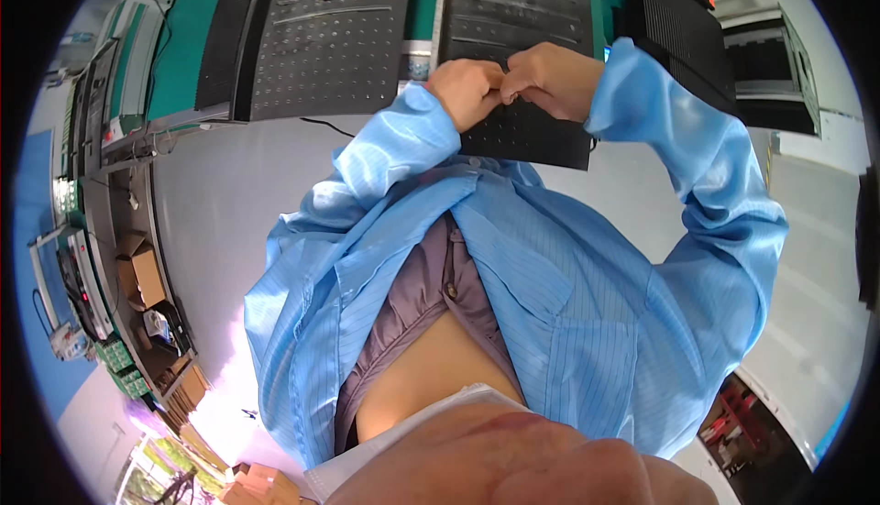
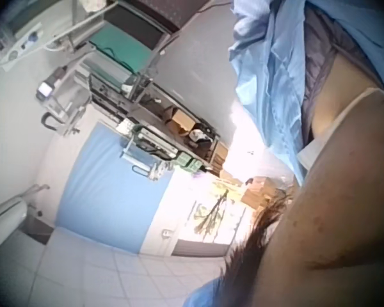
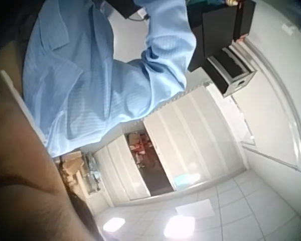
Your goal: Placing printed circuit boards into a testing fixture for inspection and testing.
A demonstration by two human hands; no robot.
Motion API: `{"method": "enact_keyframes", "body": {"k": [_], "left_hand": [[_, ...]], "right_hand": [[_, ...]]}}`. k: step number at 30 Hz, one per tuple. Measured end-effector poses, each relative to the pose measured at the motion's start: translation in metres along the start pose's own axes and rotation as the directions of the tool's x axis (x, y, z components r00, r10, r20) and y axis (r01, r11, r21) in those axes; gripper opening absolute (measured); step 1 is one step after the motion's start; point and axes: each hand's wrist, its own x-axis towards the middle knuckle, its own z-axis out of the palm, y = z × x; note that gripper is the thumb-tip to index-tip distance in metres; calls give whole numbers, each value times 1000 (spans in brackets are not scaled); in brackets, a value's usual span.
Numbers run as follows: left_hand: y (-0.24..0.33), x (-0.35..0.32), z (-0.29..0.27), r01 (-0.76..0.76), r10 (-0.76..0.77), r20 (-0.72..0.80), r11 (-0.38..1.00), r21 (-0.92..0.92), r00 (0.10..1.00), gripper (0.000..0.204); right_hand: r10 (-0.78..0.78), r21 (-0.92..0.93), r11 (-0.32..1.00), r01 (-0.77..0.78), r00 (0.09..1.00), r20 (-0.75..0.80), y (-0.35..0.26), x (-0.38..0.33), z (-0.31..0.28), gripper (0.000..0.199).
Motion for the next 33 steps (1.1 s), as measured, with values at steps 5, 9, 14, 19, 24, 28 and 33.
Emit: {"method": "enact_keyframes", "body": {"k": [5, 9, 14, 19, 24, 28, 33], "left_hand": [[8, -2, -3, 109, -112, 41, 992, 71, 993, 17], [9, 0, -2, 120, -122, 36, 992, 40, 992, 17], [4, -4, 8, -35, 35, -20, 999, -2, 999, 17], [3, -1, 9, -180, 172, -81, 978, -105, 982, 12], [0, -6, 9, -41, 33, -67, 992, -122, 997, 10], [4, -5, 5, 42, -41, 12, 999, -29, 999, 8], [8, 1, 3, -31, 24, -49, 990, -140, 999, 7]], "right_hand": [[320, 215, 914, -345, 937, 142, -24, 5, -10, 12], [567, -122, 822, -556, 819, 88, -31, 9, -8, 7], [76, -436, 898, -62, 997, 15, 1, -3, -1, 6], [-368, -563, 799, 211, 912, -180, 12, 1, 0, 4], [500, -85, 847, -525, 840, -211, -14, -2, -5, 5], [-52, -117, 993, 20, 958, -283, 2, -8, 20, 4], [-83, -57, 995, 81, 996, -38, 19, -10, 4, 11]]}}
